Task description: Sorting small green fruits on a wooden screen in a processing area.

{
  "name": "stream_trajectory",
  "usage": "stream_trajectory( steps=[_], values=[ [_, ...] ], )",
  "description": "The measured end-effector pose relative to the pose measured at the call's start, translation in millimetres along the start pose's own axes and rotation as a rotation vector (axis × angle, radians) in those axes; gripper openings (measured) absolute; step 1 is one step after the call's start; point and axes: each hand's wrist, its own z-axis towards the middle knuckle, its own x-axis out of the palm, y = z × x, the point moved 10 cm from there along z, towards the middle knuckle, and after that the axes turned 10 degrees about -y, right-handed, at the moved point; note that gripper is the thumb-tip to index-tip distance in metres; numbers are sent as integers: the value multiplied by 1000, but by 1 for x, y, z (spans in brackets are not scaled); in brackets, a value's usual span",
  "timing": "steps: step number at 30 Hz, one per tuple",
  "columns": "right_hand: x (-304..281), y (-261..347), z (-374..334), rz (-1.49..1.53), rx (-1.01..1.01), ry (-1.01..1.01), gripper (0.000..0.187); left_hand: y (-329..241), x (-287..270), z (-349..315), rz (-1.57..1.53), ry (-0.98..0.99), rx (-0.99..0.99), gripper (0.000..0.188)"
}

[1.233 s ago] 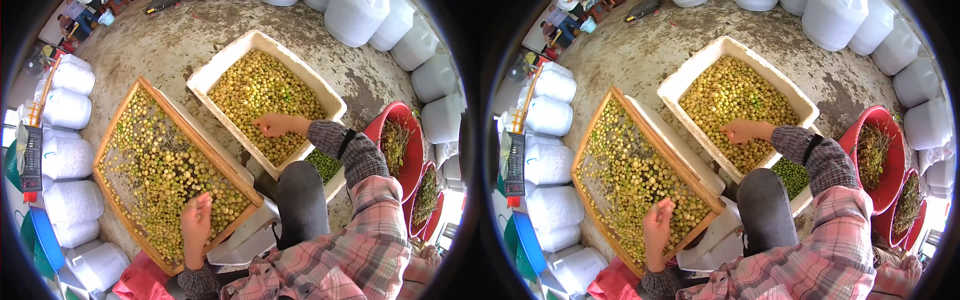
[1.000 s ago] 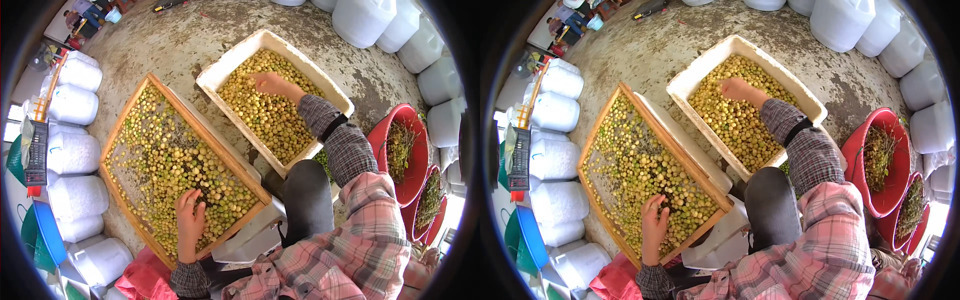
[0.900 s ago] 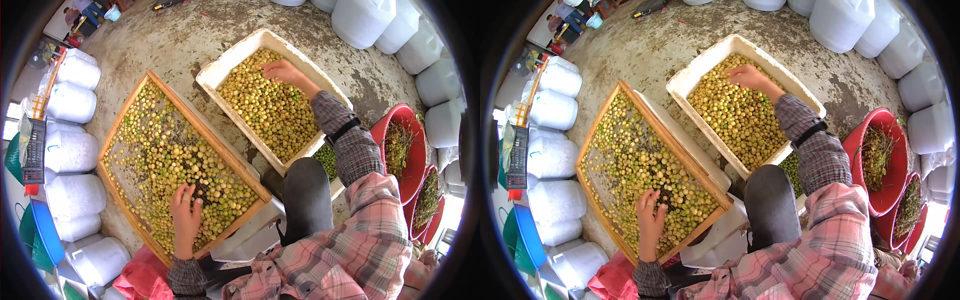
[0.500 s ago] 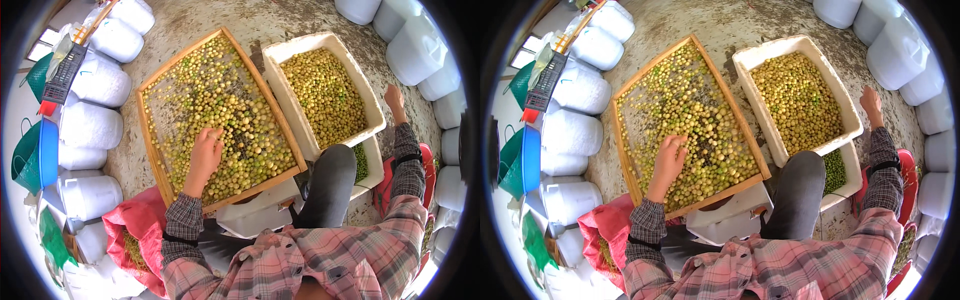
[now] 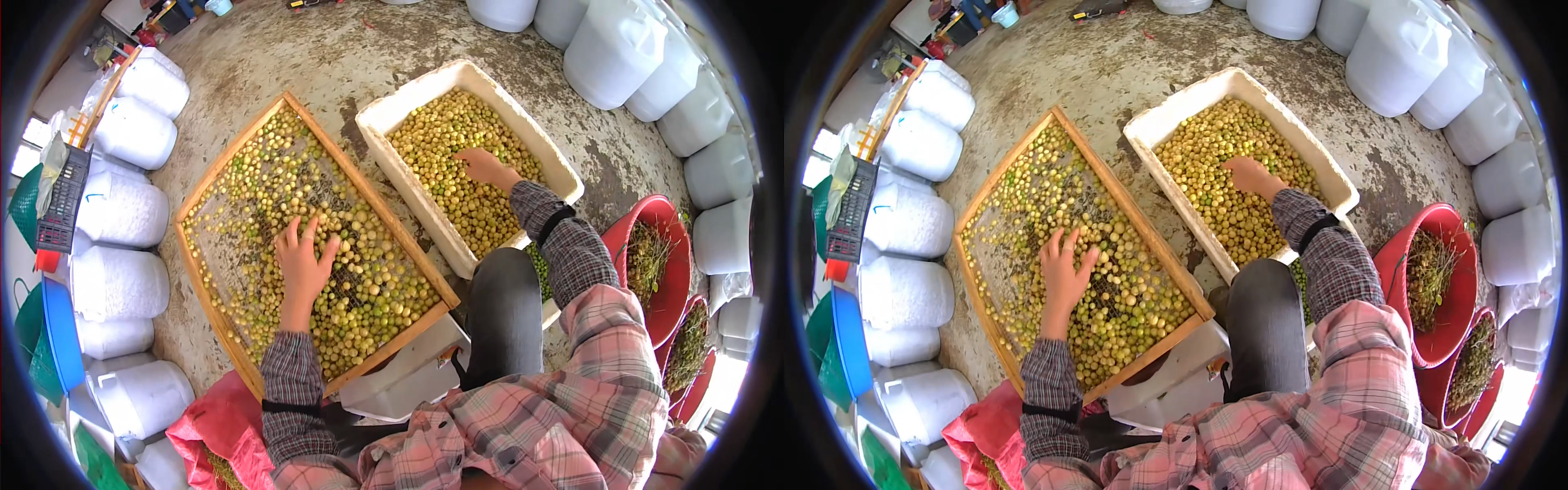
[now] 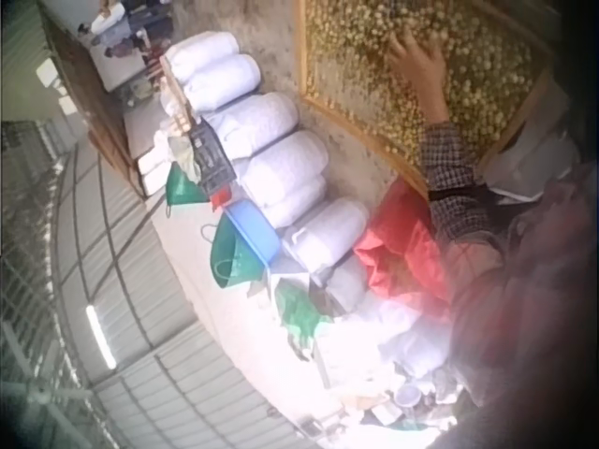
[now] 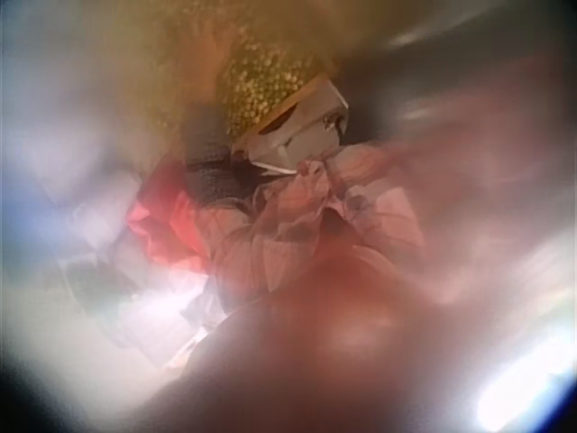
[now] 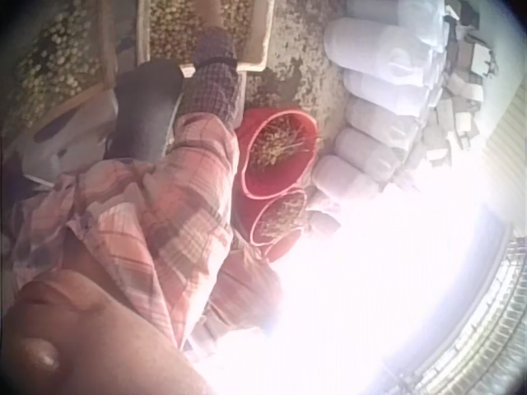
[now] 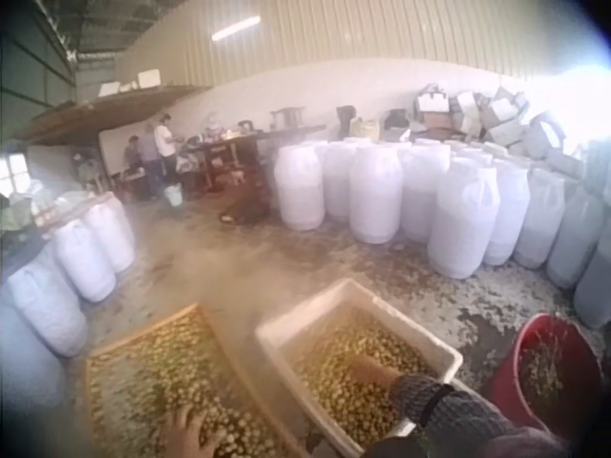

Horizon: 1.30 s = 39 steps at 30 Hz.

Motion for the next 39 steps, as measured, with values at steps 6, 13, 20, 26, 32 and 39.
stream_trajectory(
  steps=[6,13,20,26,32,39],
  values=[
    [38,48,-31,-139,-250,47,39,-34,-16,-37,-55,77,165,44],
    [-7,8,-60,-150,-109,157,44,10,-44,-82,-160,144,-161,26],
    [-115,189,-40,293,-288,-49,28,57,-82,-58,-602,34,-315,32],
    [-47,362,-36,335,-642,130,31,127,-63,-29,-215,25,-218,40],
    [32,408,-40,45,-676,-60,34,73,-23,-55,-98,-209,-25,38],
    [45,430,-158,125,-701,-44,30,24,-58,-124,-188,-18,57,39]
  ],
)
